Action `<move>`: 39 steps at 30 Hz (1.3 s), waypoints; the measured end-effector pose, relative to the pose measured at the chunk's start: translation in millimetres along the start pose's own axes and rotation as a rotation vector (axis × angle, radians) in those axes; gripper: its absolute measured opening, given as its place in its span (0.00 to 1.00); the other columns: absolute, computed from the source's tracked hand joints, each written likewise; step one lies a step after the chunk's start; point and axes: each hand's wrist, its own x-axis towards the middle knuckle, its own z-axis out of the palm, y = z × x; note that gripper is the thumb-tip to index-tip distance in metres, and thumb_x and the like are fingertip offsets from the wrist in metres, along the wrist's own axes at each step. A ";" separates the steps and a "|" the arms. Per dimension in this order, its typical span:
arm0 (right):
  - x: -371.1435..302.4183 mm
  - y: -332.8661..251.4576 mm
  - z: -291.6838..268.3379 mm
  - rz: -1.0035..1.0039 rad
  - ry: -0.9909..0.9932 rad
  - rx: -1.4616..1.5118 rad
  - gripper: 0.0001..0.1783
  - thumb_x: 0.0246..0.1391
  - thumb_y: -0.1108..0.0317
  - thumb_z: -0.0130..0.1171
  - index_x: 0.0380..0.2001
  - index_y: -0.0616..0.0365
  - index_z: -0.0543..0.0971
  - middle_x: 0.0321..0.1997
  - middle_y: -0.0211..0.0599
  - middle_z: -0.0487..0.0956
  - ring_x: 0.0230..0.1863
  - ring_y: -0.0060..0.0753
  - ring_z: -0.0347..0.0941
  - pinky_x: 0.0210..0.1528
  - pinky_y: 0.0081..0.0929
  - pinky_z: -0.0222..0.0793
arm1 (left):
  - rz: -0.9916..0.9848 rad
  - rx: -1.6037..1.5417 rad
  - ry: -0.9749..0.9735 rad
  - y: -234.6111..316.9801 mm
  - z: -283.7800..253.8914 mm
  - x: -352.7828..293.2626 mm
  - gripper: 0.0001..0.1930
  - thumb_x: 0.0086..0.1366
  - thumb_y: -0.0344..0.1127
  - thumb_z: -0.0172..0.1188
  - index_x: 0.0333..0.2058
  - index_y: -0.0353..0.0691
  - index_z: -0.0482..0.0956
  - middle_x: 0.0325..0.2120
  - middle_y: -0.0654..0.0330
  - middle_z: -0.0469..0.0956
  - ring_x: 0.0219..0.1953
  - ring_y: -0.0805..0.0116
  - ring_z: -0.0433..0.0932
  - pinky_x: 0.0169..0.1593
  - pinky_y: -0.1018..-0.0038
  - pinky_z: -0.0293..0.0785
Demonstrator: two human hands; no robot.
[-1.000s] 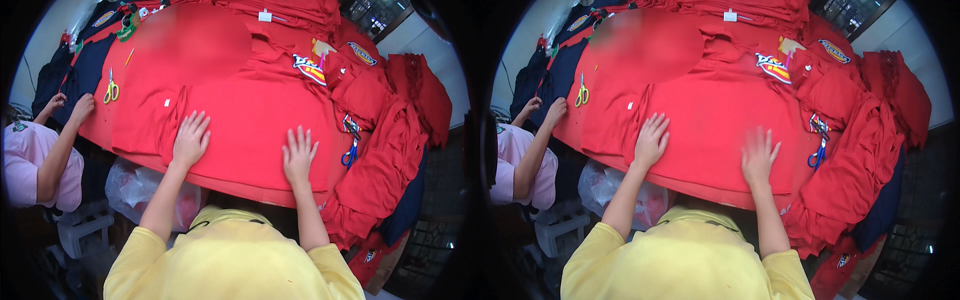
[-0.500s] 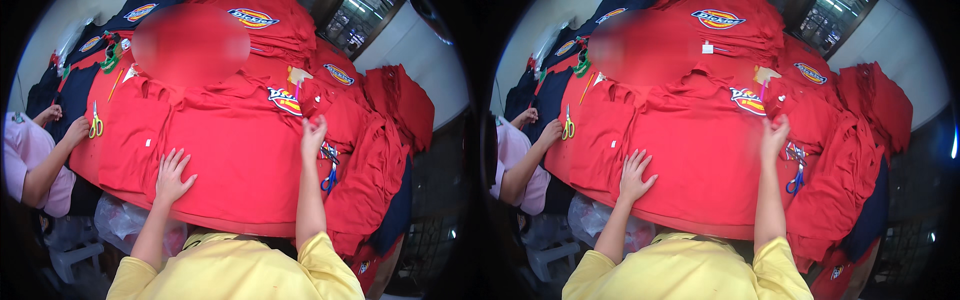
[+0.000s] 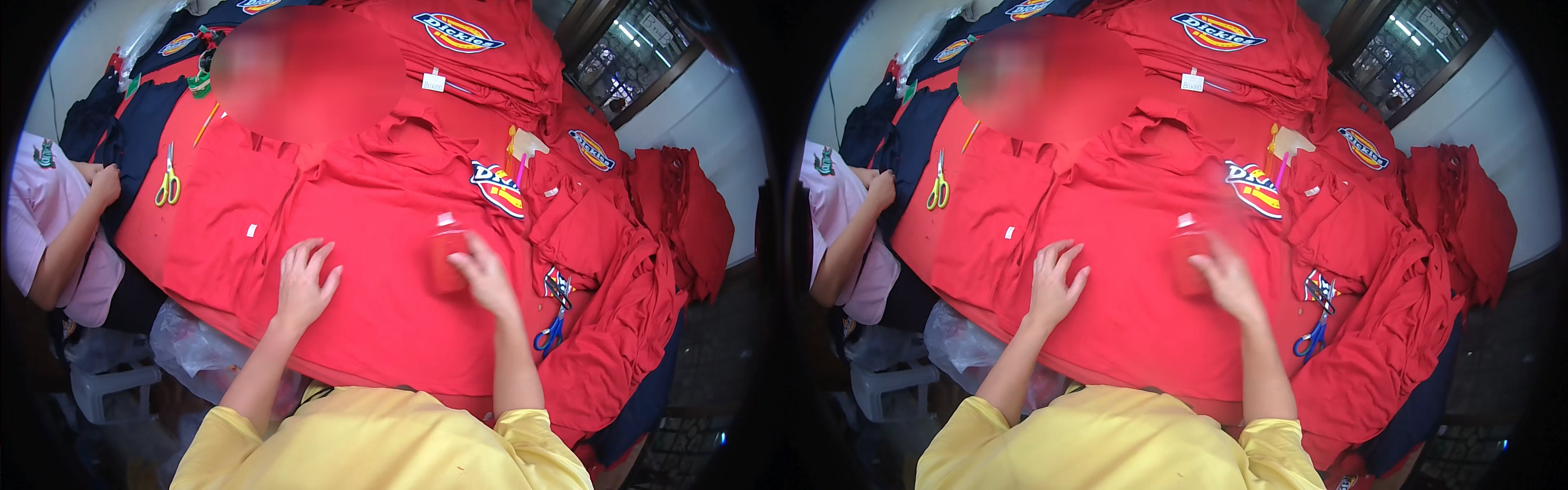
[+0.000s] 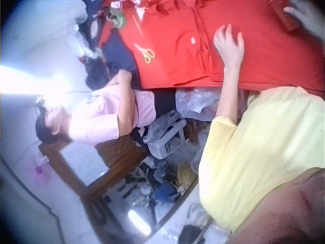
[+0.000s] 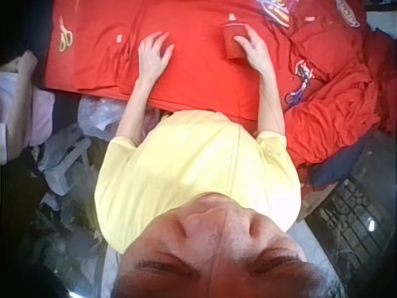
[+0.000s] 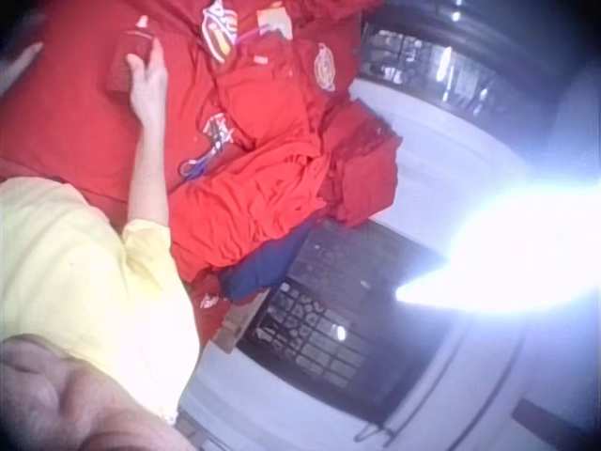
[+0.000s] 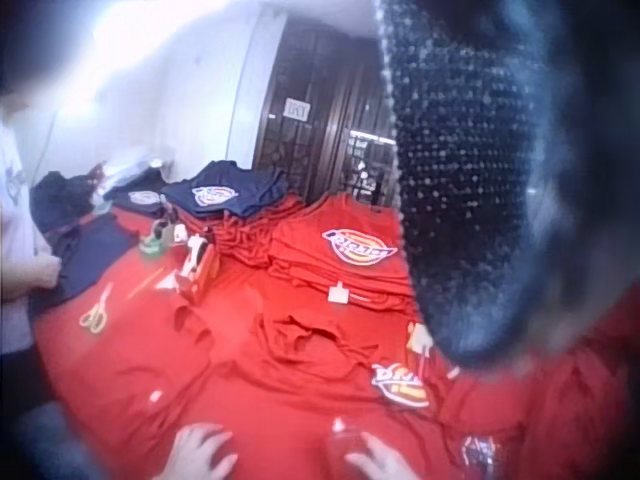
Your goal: The person picks up red t-shirts, smooths them out on a table, and folds them into a rectangular shape. The person also uses a small orange tool to remove debris from the fabric before completing the fold.
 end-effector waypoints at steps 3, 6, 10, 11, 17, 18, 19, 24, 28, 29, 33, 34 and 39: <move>5.1 -19.9 27.7 0.217 -0.228 0.000 0.31 0.64 0.51 0.53 0.59 0.67 0.70 0.53 0.58 0.78 0.57 0.51 0.74 0.58 0.39 0.67 | 0.127 0.126 0.021 8.4 12.5 8.7 0.35 0.56 0.52 0.67 0.59 0.41 0.71 0.62 0.52 0.64 0.68 0.51 0.58 0.70 0.52 0.50; 22.2 -39.0 31.7 0.379 -0.341 -0.054 0.27 0.65 0.55 0.53 0.57 0.66 0.70 0.48 0.58 0.79 0.52 0.49 0.77 0.53 0.37 0.69 | 0.167 0.220 -0.017 5.8 17.2 5.4 0.39 0.54 0.56 0.67 0.61 0.42 0.69 0.64 0.52 0.62 0.69 0.52 0.55 0.71 0.51 0.47; 34.8 -41.5 34.8 0.411 -0.339 -0.051 0.21 0.64 0.59 0.56 0.52 0.65 0.71 0.35 0.48 0.80 0.37 0.35 0.79 0.41 0.31 0.71 | 0.156 0.205 -0.008 7.0 17.0 6.5 0.38 0.55 0.56 0.66 0.60 0.41 0.70 0.63 0.53 0.63 0.69 0.53 0.56 0.72 0.52 0.46; 36.7 -39.1 36.0 0.419 -0.340 -0.074 0.21 0.64 0.59 0.56 0.52 0.65 0.71 0.34 0.46 0.80 0.36 0.34 0.78 0.41 0.31 0.71 | 0.151 0.207 -0.011 6.8 15.9 6.3 0.38 0.55 0.57 0.65 0.60 0.41 0.71 0.63 0.53 0.64 0.68 0.54 0.56 0.72 0.52 0.46; 48.6 -44.8 31.4 0.435 -0.383 -0.099 0.21 0.63 0.60 0.57 0.51 0.65 0.72 0.30 0.43 0.80 0.33 0.31 0.78 0.39 0.30 0.70 | 0.147 0.173 0.002 4.6 16.6 6.7 0.36 0.55 0.52 0.67 0.60 0.42 0.71 0.63 0.54 0.63 0.68 0.53 0.56 0.71 0.52 0.47; 49.6 -45.8 30.8 0.436 -0.391 -0.125 0.20 0.63 0.60 0.57 0.50 0.65 0.72 0.30 0.43 0.80 0.32 0.31 0.78 0.38 0.29 0.70 | 0.144 0.172 0.003 4.4 16.8 6.8 0.36 0.55 0.51 0.67 0.60 0.42 0.71 0.63 0.55 0.63 0.68 0.53 0.56 0.71 0.52 0.48; 49.6 -45.8 30.6 0.437 -0.389 -0.122 0.20 0.63 0.60 0.57 0.50 0.65 0.72 0.30 0.43 0.80 0.32 0.31 0.78 0.38 0.30 0.70 | 0.141 0.170 0.004 4.5 16.9 6.7 0.35 0.55 0.51 0.67 0.60 0.42 0.71 0.63 0.55 0.63 0.68 0.53 0.56 0.71 0.52 0.48; 47.0 -26.0 29.9 0.456 -0.430 0.090 0.20 0.62 0.61 0.57 0.51 0.64 0.72 0.31 0.43 0.80 0.34 0.28 0.77 0.39 0.27 0.70 | 0.141 0.151 0.022 2.6 17.0 6.2 0.33 0.56 0.48 0.67 0.59 0.42 0.72 0.62 0.55 0.65 0.68 0.53 0.58 0.71 0.52 0.49; 33.7 -17.2 33.1 0.284 -0.509 0.204 0.21 0.63 0.59 0.56 0.53 0.62 0.72 0.38 0.47 0.81 0.43 0.38 0.78 0.46 0.31 0.70 | 0.147 0.120 0.037 1.6 17.5 8.9 0.32 0.55 0.47 0.68 0.58 0.41 0.73 0.62 0.55 0.65 0.67 0.53 0.59 0.71 0.52 0.50; 32.4 -27.2 37.7 0.236 -0.530 0.102 0.21 0.63 0.59 0.55 0.53 0.61 0.72 0.40 0.48 0.81 0.46 0.42 0.78 0.48 0.33 0.70 | 0.151 0.114 0.037 1.6 17.2 8.7 0.32 0.55 0.46 0.68 0.58 0.41 0.73 0.61 0.55 0.66 0.67 0.53 0.59 0.71 0.52 0.50; 35.6 -57.4 53.7 0.241 -0.569 -0.163 0.22 0.64 0.54 0.51 0.52 0.59 0.73 0.45 0.52 0.81 0.51 0.55 0.76 0.51 0.43 0.69 | 0.146 0.120 0.044 1.5 17.3 7.0 0.32 0.55 0.46 0.69 0.57 0.41 0.73 0.61 0.55 0.66 0.67 0.53 0.59 0.71 0.52 0.50; 36.5 -60.5 55.7 0.254 -0.561 -0.179 0.22 0.64 0.53 0.51 0.52 0.59 0.73 0.45 0.52 0.81 0.50 0.56 0.76 0.51 0.43 0.69 | 0.151 0.119 0.046 1.8 17.8 7.1 0.32 0.54 0.46 0.69 0.57 0.41 0.74 0.61 0.55 0.66 0.67 0.53 0.59 0.71 0.52 0.50; 45.9 -75.1 59.2 0.292 -0.614 -0.276 0.22 0.64 0.53 0.51 0.52 0.58 0.74 0.46 0.53 0.81 0.50 0.55 0.76 0.51 0.44 0.69 | 0.150 0.118 0.050 1.7 17.4 6.7 0.31 0.56 0.48 0.67 0.56 0.40 0.74 0.60 0.54 0.67 0.67 0.54 0.59 0.70 0.52 0.50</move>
